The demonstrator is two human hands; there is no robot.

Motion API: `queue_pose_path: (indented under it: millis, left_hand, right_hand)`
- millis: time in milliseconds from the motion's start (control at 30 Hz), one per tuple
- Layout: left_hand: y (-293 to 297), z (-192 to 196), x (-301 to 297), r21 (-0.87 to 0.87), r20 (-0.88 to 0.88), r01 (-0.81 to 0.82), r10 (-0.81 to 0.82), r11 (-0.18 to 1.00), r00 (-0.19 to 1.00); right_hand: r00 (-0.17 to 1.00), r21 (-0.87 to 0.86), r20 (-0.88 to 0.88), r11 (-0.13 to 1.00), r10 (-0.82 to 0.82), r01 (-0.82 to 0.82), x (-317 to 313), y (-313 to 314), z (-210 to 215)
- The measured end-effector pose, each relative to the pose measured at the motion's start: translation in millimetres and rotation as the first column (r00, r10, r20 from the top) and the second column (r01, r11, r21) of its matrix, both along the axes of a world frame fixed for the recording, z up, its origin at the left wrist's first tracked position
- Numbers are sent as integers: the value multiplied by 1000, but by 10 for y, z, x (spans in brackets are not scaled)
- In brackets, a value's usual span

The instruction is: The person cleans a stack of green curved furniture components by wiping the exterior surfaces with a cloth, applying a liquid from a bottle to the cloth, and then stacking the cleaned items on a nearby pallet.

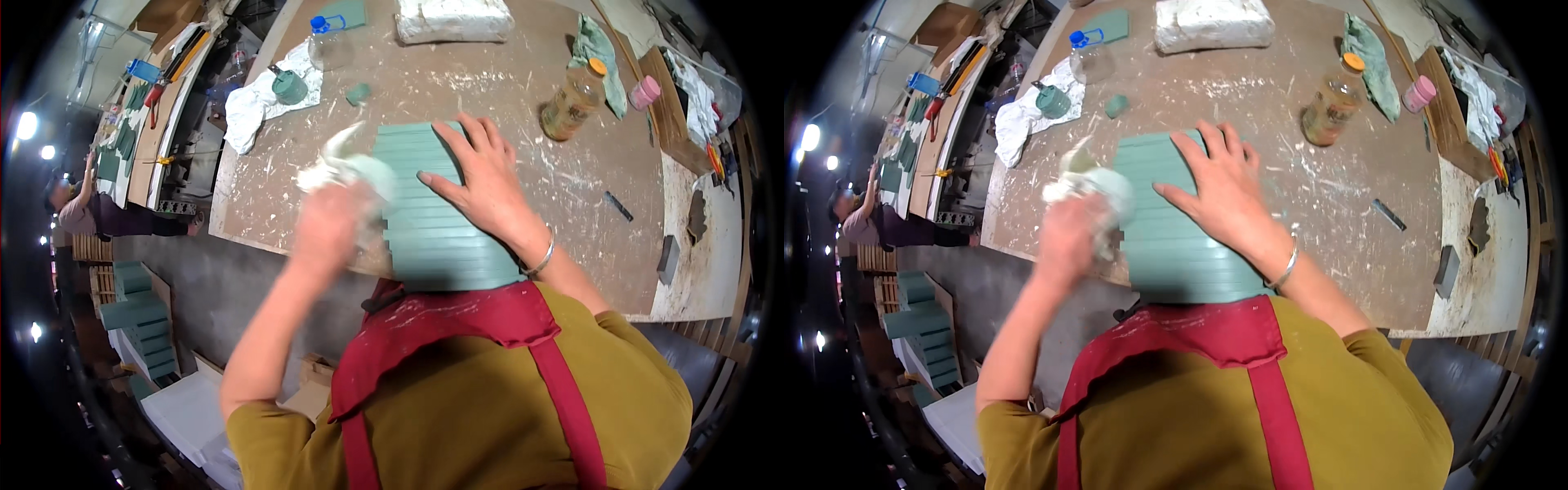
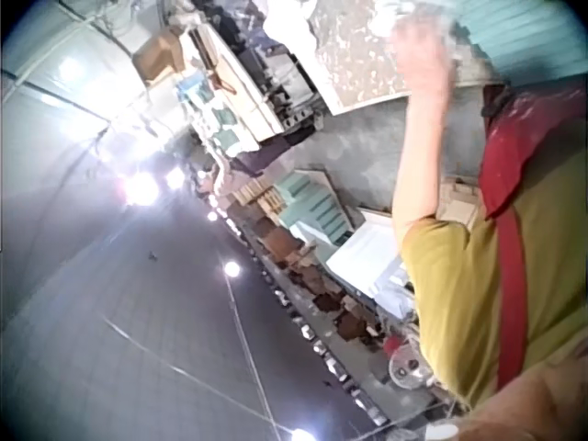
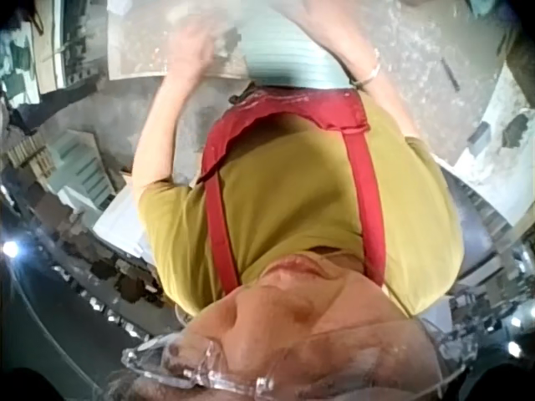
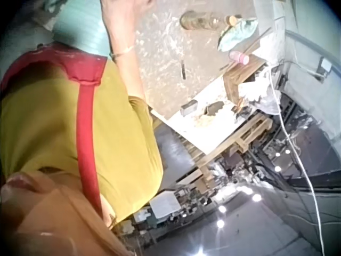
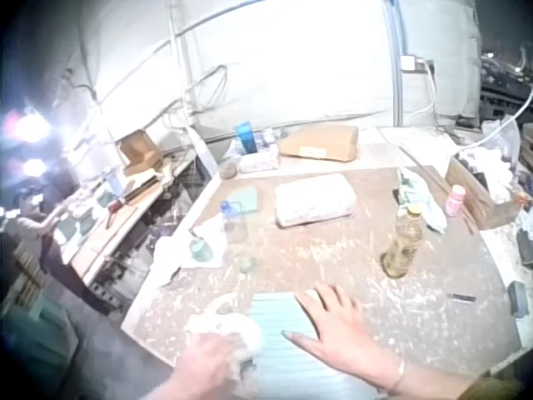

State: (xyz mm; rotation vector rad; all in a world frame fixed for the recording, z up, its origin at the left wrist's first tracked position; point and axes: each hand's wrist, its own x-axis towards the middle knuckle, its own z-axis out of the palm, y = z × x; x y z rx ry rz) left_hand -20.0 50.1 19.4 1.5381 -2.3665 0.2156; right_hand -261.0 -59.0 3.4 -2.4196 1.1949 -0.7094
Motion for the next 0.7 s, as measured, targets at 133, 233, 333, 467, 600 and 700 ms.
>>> queue_pose_path:
  millis: [133,233,333,467,600,700]
  left_hand:
    - [-51,232,-118,-66,-109,-67,59,996,992]
    - [126,47,-454,146,-186,169,-141,975,972]
    - [-90,8,118,165,-275,-192,232,967,933]
    - [-35,85,-143,-9,-251,-103,97,995,963]
    - [-7,57,111,118,-195,-173,194,978,961]
    - [-64,136,269,109,-304,-256,278,960,911]
  right_hand:
    - [1000,-9,9,1000,3,-3,-3,-21,-25]
    - [1000,-45,25,999,-4,5,0,-37,-82]
    - [1000,-10,23,1000,-6,6,-1,-13,-24]
    - [999,-1,34,1000,10,-10,13,10,-80]
    - [999,-21,38,1000,2,-2,6,-42,-49]
    - [1000,-26,28,1000,-2,3,-1,-67,-22]
